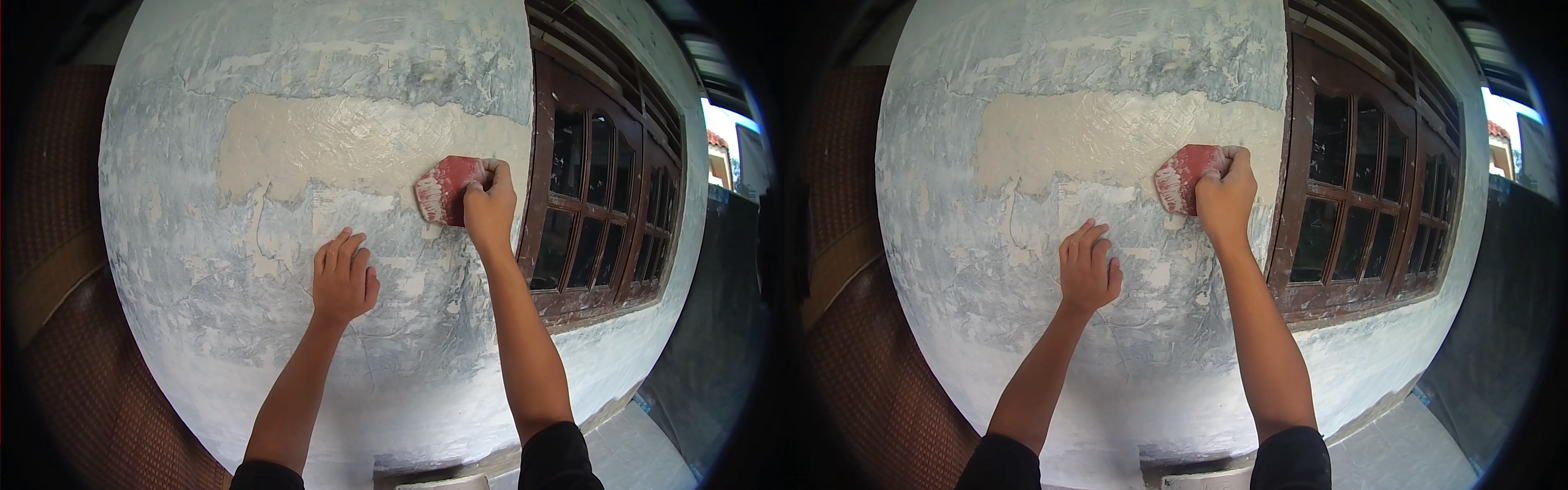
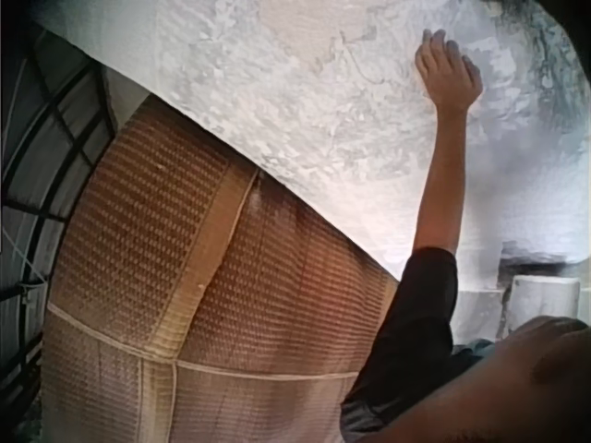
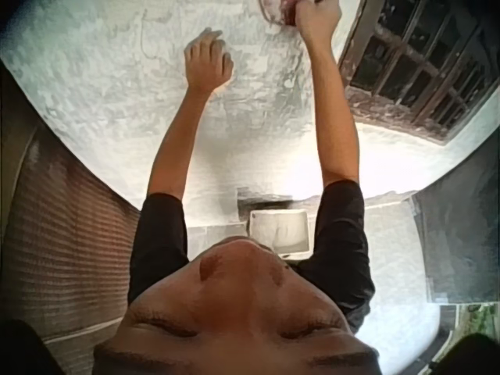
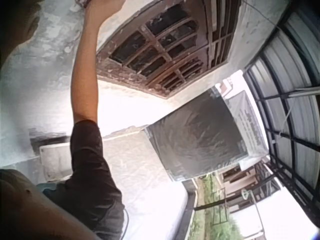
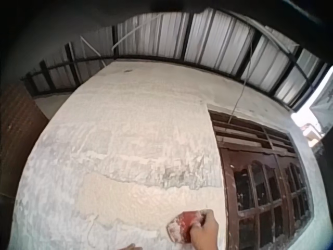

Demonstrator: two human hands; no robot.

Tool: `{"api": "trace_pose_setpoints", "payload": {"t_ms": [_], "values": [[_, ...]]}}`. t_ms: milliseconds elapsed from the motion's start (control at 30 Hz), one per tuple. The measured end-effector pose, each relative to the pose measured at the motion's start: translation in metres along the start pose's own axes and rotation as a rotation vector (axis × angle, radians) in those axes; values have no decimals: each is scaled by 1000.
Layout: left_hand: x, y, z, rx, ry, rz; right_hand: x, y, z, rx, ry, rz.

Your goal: The person applies filler from a container onto a wall surface using a putty knife.

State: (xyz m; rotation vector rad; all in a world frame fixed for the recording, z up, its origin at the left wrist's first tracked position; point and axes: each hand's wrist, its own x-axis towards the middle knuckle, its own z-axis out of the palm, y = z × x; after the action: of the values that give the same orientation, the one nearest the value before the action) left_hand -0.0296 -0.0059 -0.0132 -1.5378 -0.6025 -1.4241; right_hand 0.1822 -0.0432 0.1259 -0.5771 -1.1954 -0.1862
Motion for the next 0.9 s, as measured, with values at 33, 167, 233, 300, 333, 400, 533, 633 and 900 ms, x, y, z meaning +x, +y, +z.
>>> {"api": "trace_pose_setpoints", "payload": {"t_ms": [33,167,233,300,333,400,533,633,900], "values": [[-1,1,-2,12,-2,-8,3,0,4,-61,-36,-33],[1,1,1,-16,14,2,31,2,-4,-70,18,-52],[2,-1,0,-8,18,3,33,-4,-8,-18,69,-28],[0,0,0,-10,15,2,26,-2,-4,-43,-41,-75],[-1,-1,0,-6,11,-2,23,1,-1,-66,-148,-120],[0,-2,0,-5,12,-1,26,4,1,-146,-166,-219],[2,1,1,-11,18,-3,32,-4,-9,-76,-3,-120],[0,-2,0,-1,21,-3,23,1,-4,-82,-56,-156],[1,0,1,2,28,0,27,4,0,-116,-48,-166]]}}
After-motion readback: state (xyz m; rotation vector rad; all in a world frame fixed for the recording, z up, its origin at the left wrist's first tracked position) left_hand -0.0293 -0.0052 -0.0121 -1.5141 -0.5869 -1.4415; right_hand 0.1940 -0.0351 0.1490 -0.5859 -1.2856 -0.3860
